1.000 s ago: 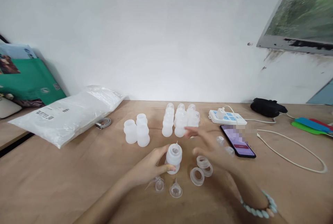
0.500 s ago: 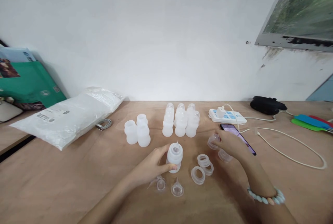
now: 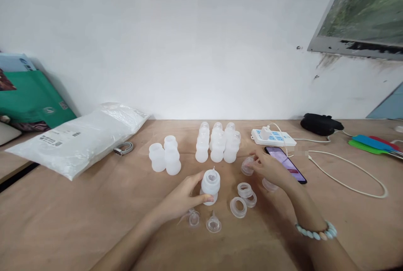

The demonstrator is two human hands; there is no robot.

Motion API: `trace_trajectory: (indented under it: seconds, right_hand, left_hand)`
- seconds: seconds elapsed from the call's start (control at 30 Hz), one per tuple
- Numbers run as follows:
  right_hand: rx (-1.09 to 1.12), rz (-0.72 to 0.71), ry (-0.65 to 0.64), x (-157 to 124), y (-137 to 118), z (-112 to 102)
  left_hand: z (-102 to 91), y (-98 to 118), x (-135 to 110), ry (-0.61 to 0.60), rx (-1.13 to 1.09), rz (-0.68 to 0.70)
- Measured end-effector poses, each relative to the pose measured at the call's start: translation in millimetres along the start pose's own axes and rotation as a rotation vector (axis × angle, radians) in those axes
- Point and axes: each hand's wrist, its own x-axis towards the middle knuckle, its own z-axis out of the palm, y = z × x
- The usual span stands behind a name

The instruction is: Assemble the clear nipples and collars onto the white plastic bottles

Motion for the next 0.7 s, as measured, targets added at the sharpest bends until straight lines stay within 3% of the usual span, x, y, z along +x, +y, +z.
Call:
trace_trajectory:
  seconds: [0.23, 0.53, 0.7]
  right_hand:
    - [0.181, 0.068, 0.119, -22.4, 34.3, -12.4]
    - [-0.035, 0.154, -0.057, -44.3, 26.3, -23.3]
    - [0.020, 0.173, 0.119, -52.7, 25.8, -28.7]
  left_hand:
    - [-0.2, 2.2, -0.2, -0.002, 0.015, 0.012]
    - [-0.5, 3.1, 0.1, -0.006, 0.028, -0.005]
    - [-0.2, 3.4, 0.0, -0.008, 0.040, -0.017]
